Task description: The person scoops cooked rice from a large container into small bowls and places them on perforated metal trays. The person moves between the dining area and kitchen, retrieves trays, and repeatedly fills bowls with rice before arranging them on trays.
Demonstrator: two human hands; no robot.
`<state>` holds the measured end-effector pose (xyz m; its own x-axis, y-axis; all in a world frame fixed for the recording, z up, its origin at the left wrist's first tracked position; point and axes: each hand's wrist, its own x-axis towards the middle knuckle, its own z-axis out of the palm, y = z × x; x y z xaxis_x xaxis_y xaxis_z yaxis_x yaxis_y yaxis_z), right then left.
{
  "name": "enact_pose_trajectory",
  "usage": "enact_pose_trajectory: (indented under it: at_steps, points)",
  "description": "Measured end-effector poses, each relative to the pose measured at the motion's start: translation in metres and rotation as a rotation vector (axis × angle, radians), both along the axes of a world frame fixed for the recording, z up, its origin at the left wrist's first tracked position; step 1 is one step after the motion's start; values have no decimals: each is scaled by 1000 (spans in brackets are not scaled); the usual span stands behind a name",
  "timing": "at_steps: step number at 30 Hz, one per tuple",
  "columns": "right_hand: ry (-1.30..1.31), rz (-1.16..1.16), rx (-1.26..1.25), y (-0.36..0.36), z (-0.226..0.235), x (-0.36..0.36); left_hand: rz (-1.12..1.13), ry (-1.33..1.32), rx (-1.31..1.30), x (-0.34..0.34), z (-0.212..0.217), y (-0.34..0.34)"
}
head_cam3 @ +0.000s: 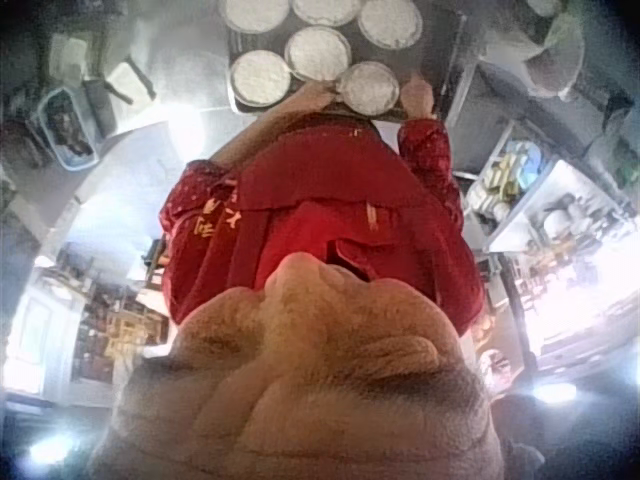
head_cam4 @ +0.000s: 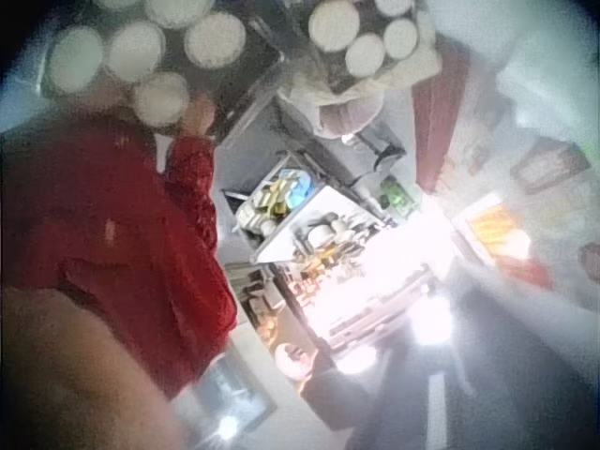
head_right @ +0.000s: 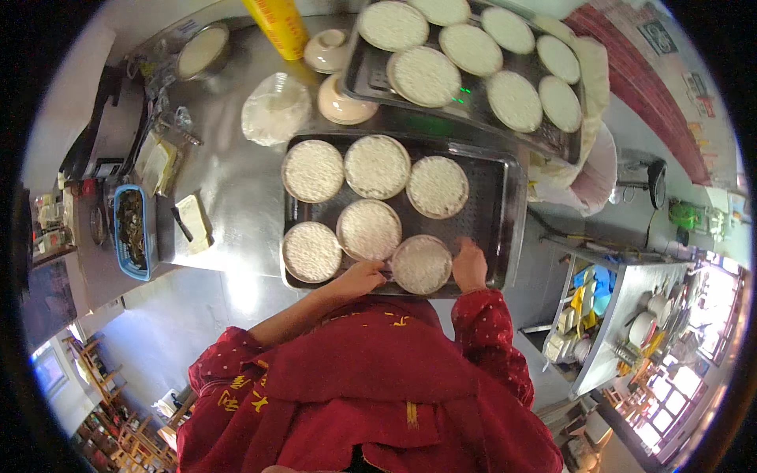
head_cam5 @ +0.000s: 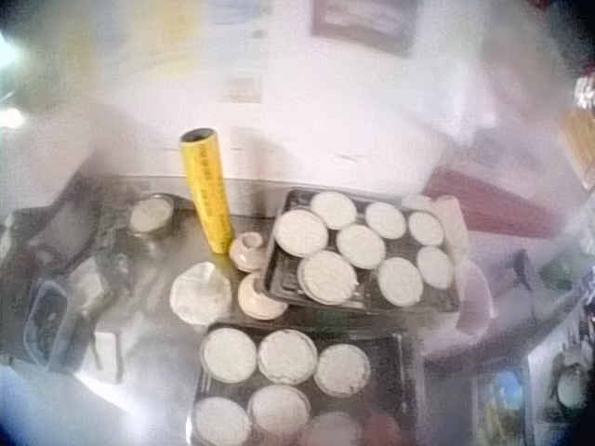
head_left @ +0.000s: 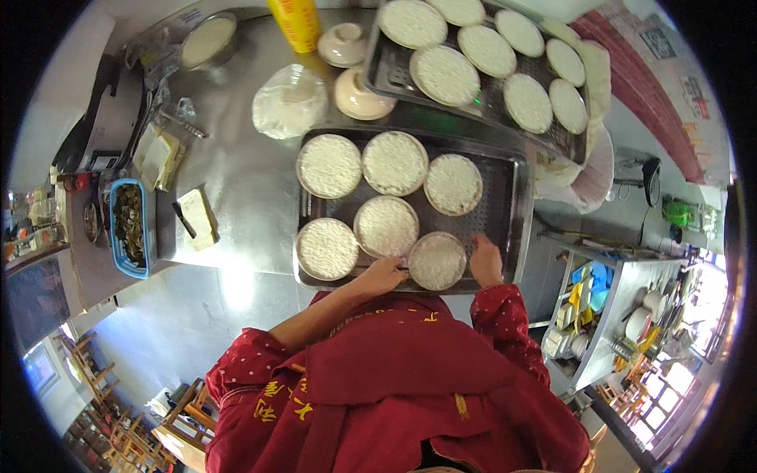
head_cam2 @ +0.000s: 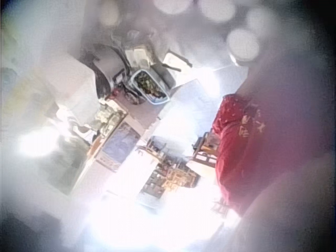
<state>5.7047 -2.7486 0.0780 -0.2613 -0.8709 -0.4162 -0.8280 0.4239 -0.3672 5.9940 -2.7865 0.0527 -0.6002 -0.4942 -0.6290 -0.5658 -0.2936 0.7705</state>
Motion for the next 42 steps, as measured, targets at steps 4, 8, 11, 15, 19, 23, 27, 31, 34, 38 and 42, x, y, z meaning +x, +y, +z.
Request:
enact_pose_trajectory:
  at_steps: [4, 8, 11, 15, 19, 23, 27, 31, 34, 38, 42]
  points:
    - [-181, -159, -315, -65, 28, 52, 348, 327, 361, 86, 29, -76]
    - [-878, -292, -290, -172, 33, 141, 948, 306, -7, 169, 19, -177]
    - [-623, 74, -437, -268, 12, 211, 1217, 211, 7, 192, -2, -245]
    - [-278, 141, -373, -363, -23, 270, 1152, 491, 203, 199, -19, -295]
    - [-456, -40, -268, -393, -44, 296, 1168, 636, 272, 201, -32, -310]
    - [-285, 50, -442, -378, -52, 302, 1193, 586, 97, 221, -42, -301]
    - [-191, 101, -456, -362, -59, 297, 1188, 103, -179, 249, -41, -293]
    - [-281, 70, -412, -356, -57, 294, 1187, 26, -285, 263, -38, -288]
    - [-595, -6, -330, -352, -32, 296, 1249, 67, -313, 273, -35, -284]
    - [-1082, -191, -199, -337, 25, 300, 1266, 300, -306, 289, -23, -276]
    - [-1282, -268, -172, -334, 65, 318, 1221, 399, -326, 288, 0, -264]
